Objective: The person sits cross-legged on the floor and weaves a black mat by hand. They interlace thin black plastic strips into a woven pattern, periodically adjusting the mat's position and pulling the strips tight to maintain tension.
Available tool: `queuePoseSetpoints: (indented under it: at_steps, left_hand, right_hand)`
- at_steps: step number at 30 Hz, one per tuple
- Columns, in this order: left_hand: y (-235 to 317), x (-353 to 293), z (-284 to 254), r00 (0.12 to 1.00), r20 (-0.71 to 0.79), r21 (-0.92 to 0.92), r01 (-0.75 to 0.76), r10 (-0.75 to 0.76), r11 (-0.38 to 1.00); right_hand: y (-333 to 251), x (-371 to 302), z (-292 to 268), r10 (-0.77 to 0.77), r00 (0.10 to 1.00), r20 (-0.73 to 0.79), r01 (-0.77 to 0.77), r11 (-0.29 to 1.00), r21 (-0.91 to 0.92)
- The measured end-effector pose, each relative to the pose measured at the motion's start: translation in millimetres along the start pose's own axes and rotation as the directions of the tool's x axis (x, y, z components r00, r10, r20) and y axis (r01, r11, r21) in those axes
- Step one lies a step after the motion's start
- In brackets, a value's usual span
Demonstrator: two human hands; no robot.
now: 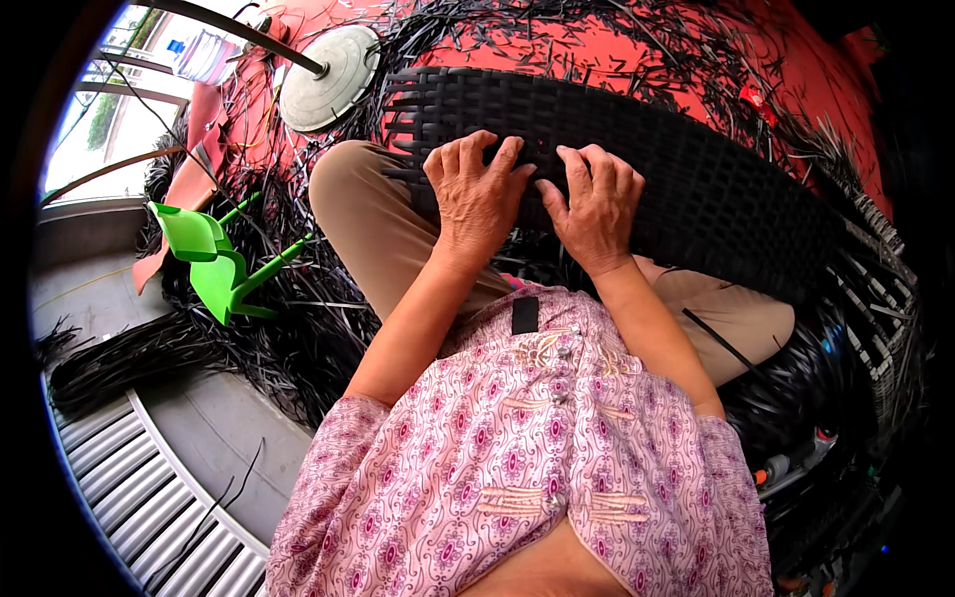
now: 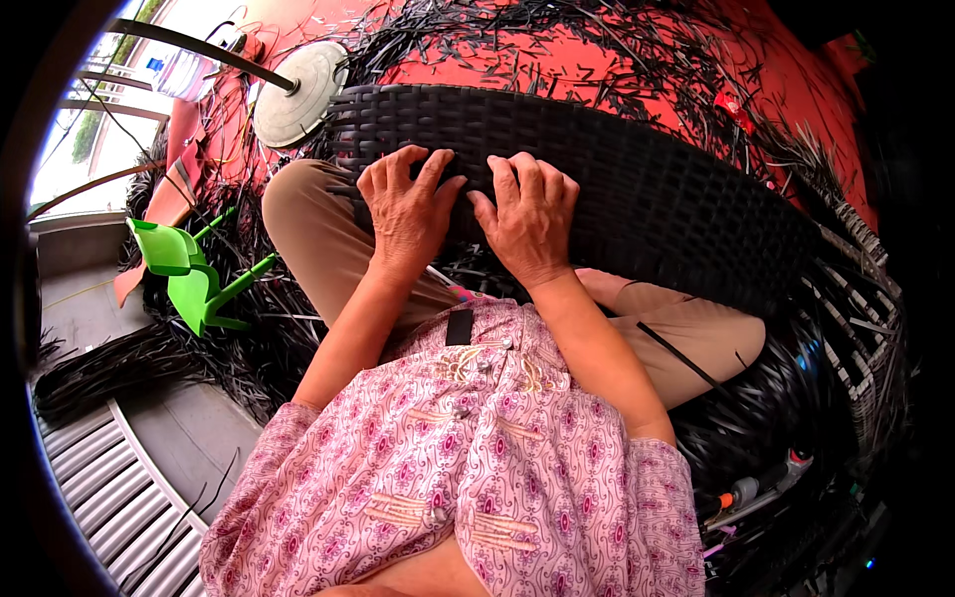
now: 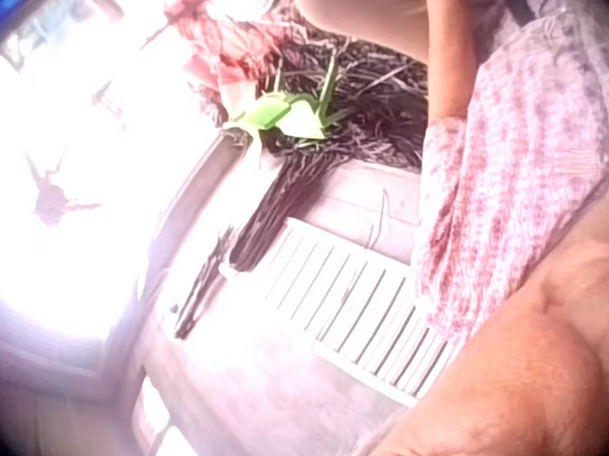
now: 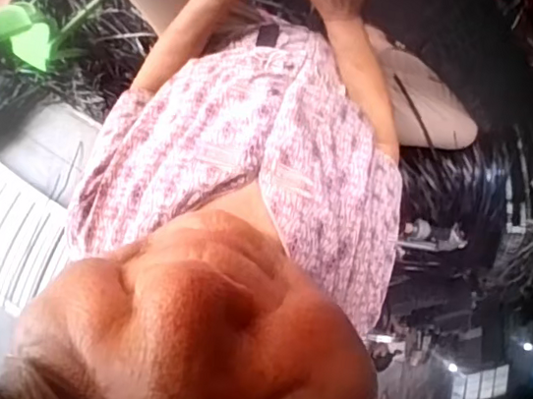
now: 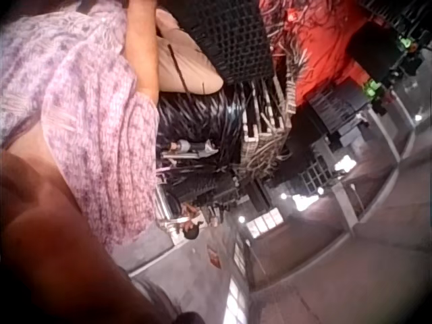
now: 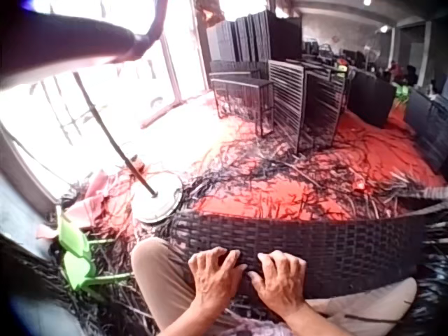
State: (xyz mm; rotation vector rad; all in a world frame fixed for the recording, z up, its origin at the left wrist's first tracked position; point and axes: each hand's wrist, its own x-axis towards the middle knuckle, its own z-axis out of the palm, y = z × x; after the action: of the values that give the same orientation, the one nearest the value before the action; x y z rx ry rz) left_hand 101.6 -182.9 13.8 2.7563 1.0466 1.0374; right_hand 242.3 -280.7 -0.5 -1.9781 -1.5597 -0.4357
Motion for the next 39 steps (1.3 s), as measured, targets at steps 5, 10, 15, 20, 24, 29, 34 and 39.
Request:
queuePoseSetpoints:
  at_steps: [5,10,15,20,24,29,34,39]
  left_hand:
    - [3,2,5,0.999,-0.033,0.014,0.010,-0.009,1.000]
    - [-1,9,8,1.000,-0.012,0.012,-0.017,0.017,1.000]
    - [-6,5,3,0.999,0.015,-0.083,-0.028,0.029,0.996]
    - [-15,4,-6,0.999,0.039,0.007,0.015,-0.016,1.000]
    - [-11,0,-3,1.000,0.011,0.035,0.016,-0.017,0.999]
    - [-13,5,-6,0.998,0.067,0.048,0.002,-0.005,0.999]
    - [-21,3,5,1.000,0.012,0.044,-0.022,0.022,0.999]
    - [-17,6,10,0.999,0.009,0.060,-0.036,0.036,0.998]
  right_hand:
    - [-3,-1,0,-0.004,1.000,0.001,0.004,1.000,-0.009]
    - [-4,-3,0,0.013,1.000,-0.001,-0.013,1.000,-0.011]
    - [-2,0,1,-0.002,1.000,-0.017,0.002,1.000,-0.012]
    - [-6,-2,4,0.006,1.000,-0.017,-0.006,1.000,0.021]
    - [-3,-4,2,0.020,0.999,-0.037,-0.020,1.000,0.012]
    - [0,-8,-2,0.014,0.999,-0.042,-0.012,0.999,0.049]
    - [15,-15,-10,0.007,0.998,-0.068,0.001,0.993,0.117]
    - [32,-23,-22,0.066,0.995,-0.075,-0.064,0.998,0.030]
